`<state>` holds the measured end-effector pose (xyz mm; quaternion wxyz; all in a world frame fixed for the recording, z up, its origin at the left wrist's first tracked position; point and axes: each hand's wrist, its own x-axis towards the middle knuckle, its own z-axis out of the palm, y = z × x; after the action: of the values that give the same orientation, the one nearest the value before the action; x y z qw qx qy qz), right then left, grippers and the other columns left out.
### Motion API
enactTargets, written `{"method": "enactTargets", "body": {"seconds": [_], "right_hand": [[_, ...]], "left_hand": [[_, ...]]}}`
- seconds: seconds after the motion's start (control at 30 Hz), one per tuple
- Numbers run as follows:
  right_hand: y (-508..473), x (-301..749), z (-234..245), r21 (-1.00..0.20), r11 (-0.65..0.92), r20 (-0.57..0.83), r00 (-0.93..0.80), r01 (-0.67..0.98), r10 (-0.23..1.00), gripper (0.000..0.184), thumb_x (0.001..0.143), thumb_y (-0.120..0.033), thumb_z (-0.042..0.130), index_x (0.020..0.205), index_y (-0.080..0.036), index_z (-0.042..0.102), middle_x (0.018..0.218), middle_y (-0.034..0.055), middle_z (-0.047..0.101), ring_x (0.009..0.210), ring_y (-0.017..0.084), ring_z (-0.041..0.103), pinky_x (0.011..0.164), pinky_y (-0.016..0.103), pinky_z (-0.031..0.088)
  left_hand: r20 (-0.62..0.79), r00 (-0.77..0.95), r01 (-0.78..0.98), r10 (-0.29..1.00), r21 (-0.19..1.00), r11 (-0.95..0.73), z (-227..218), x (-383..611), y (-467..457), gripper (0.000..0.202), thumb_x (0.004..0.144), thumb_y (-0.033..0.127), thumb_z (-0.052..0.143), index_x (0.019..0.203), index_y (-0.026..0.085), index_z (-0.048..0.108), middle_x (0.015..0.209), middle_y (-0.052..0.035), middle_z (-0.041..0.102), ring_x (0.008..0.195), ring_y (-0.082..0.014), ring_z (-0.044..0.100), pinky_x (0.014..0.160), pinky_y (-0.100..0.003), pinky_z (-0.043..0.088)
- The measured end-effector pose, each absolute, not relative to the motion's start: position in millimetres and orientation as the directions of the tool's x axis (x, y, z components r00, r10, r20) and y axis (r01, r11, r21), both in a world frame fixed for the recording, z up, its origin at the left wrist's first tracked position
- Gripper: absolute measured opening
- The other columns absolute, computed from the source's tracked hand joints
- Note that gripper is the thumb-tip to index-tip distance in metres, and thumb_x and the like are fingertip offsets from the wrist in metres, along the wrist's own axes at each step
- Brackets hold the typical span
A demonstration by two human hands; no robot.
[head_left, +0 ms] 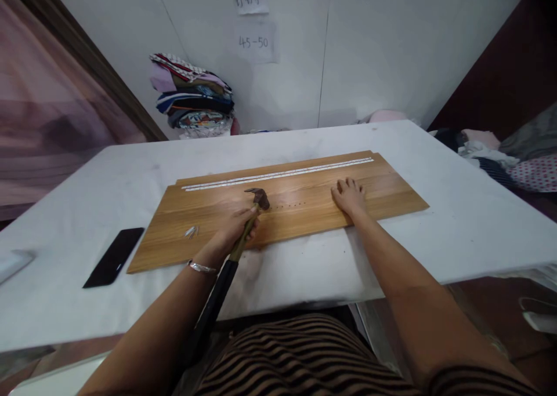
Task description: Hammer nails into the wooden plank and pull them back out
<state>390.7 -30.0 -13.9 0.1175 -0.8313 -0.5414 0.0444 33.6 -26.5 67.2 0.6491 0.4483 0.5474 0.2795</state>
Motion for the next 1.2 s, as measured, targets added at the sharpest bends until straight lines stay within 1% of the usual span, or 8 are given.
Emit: {"method": "enactTargets", "body": {"seconds": [0.13, 0.33, 0.53, 0.8, 0.9, 1.07, 1.2], "right_hand": [[-29.2, 391.3, -16.0, -0.243, -0.389, 0.057, 0.413, 0.889, 0.909, 0.056, 0.104, -0.046, 0.033, 0.145, -0.018, 0.059, 0.162, 0.0186, 0.045, 0.148, 0.035, 0.035, 0.118, 0.058, 0.025], [-29.5, 389.3, -13.1, -0.243, -0.398, 0.046, 0.42, 0.885, 0.906, 0.056, 0.104, -0.046, 0.034, 0.145, -0.018, 0.059, 0.163, 0.0178, 0.044, 0.15, 0.035, 0.034, 0.12, 0.058, 0.023], [-29.6, 388.6, -10.7, -0.247, -0.397, 0.04, 0.419, 0.884, 0.907, 0.056, 0.104, -0.046, 0.033, 0.146, -0.018, 0.058, 0.163, 0.018, 0.044, 0.151, 0.034, 0.033, 0.12, 0.058, 0.023], [-29.4, 389.5, -13.9, -0.258, -0.381, 0.063, 0.409, 0.888, 0.91, 0.056, 0.104, -0.046, 0.032, 0.143, -0.018, 0.06, 0.161, 0.0188, 0.046, 0.149, 0.035, 0.035, 0.119, 0.059, 0.024], [-29.3, 389.3, -14.2, -0.269, -0.379, 0.068, 0.41, 0.885, 0.91, 0.054, 0.104, -0.045, 0.034, 0.141, -0.017, 0.062, 0.159, 0.0193, 0.048, 0.148, 0.035, 0.036, 0.118, 0.058, 0.024], [-29.5, 389.0, -13.8, -0.262, -0.387, 0.054, 0.414, 0.884, 0.909, 0.055, 0.104, -0.045, 0.034, 0.142, -0.017, 0.06, 0.161, 0.0191, 0.046, 0.15, 0.035, 0.035, 0.119, 0.058, 0.023], [-29.3, 389.3, -14.0, -0.257, -0.384, 0.055, 0.41, 0.887, 0.91, 0.055, 0.103, -0.046, 0.034, 0.142, -0.017, 0.06, 0.161, 0.0187, 0.046, 0.149, 0.035, 0.035, 0.119, 0.058, 0.024]], "left_hand": [[-0.449, 0.254, 0.112, 0.857, 0.894, 0.435, 67.0, 33.9, -26.3, 0.03, 0.085, 0.044, 0.072, 0.09, 0.016, 0.06, 0.062, 0.0026, 0.059, 0.04, -0.007, 0.048, 0.036, -0.018, 0.033], [-0.427, 0.265, 0.088, 0.864, 0.903, 0.42, 71.0, 36.2, -27.4, 0.031, 0.085, 0.044, 0.071, 0.095, 0.016, 0.062, 0.062, 0.0025, 0.058, 0.04, -0.0071, 0.047, 0.036, -0.018, 0.031], [-0.465, 0.208, 0.135, 0.861, 0.885, 0.446, 73.0, 40.2, -29.1, 0.028, 0.087, 0.043, 0.069, 0.09, 0.017, 0.059, 0.061, 0.0027, 0.058, 0.039, -0.0068, 0.046, 0.036, -0.018, 0.031], [-0.455, 0.223, 0.105, 0.862, 0.89, 0.443, 68.6, 37.3, -27.3, 0.029, 0.084, 0.043, 0.071, 0.089, 0.016, 0.061, 0.06, 0.0026, 0.057, 0.039, -0.0074, 0.047, 0.036, -0.018, 0.031], [-0.454, 0.222, 0.111, 0.863, 0.891, 0.44, 69.3, 37.7, -28.0, 0.026, 0.086, 0.041, 0.07, 0.088, 0.016, 0.061, 0.06, 0.0024, 0.057, 0.039, -0.0072, 0.047, 0.036, -0.018, 0.031], [-0.443, 0.208, 0.098, 0.872, 0.896, 0.432, 71.8, 39.3, -29.3, 0.022, 0.089, 0.038, 0.065, 0.087, 0.016, 0.061, 0.06, 0.0025, 0.056, 0.039, -0.0064, 0.045, 0.036, -0.017, 0.031], [-0.45, 0.207, 0.107, 0.869, 0.893, 0.437, 69.8, 39.9, -29.0, 0.022, 0.089, 0.037, 0.066, 0.087, 0.016, 0.06, 0.06, 0.0022, 0.056, 0.038, -0.0067, 0.045, 0.036, -0.018, 0.03]]}}
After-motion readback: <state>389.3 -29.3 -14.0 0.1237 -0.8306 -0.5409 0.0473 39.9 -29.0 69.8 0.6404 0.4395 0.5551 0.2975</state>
